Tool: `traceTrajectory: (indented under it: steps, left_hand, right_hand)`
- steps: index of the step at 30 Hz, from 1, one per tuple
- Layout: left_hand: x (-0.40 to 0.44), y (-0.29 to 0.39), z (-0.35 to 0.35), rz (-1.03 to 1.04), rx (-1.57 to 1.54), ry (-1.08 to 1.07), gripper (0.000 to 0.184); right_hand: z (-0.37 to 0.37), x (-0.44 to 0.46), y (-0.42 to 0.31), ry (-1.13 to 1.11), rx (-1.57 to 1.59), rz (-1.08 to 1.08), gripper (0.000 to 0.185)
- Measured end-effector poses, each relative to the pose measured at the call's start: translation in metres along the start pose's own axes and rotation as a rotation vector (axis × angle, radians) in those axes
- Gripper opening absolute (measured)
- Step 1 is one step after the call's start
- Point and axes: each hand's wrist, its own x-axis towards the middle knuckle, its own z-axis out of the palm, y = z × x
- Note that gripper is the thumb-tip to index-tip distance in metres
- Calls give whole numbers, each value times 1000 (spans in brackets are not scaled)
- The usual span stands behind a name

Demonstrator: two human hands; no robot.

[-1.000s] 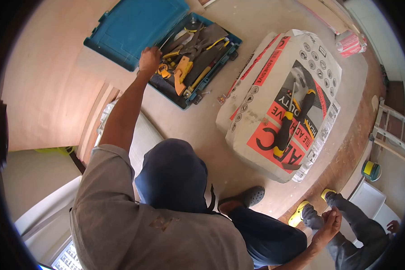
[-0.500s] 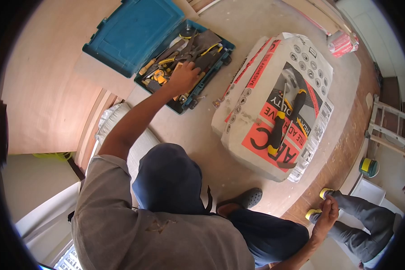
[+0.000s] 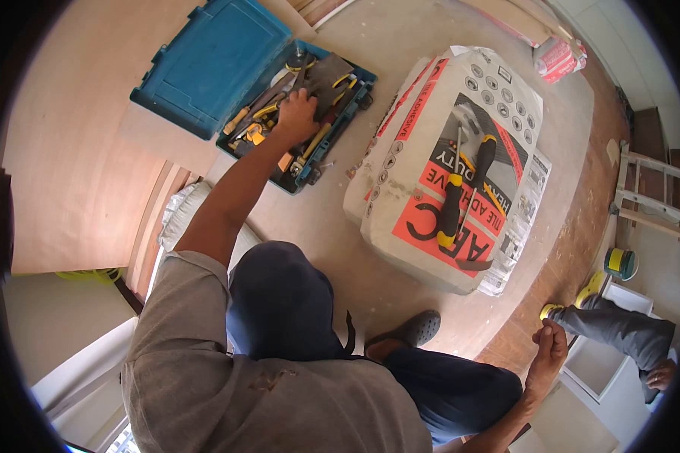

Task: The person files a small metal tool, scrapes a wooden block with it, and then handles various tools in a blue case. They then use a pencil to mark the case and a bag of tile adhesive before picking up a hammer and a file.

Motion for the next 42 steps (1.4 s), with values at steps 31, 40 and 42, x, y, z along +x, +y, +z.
traceTrajectory:
  steps: [31, 40, 42]
  left_hand:
    - [-20, -21, 19, 176, -330, 165, 28]
    - [-40, -2, 15, 23, -213, 185, 22]
    - [-45, -25, 27, 21, -285, 210, 22]
  right_hand:
    - [-11, -3, 11, -18, -177, 65, 31]
    - [-3, 4, 7, -51, -161, 35, 29]
    - [-2, 4, 6, -61, -172, 38, 29]
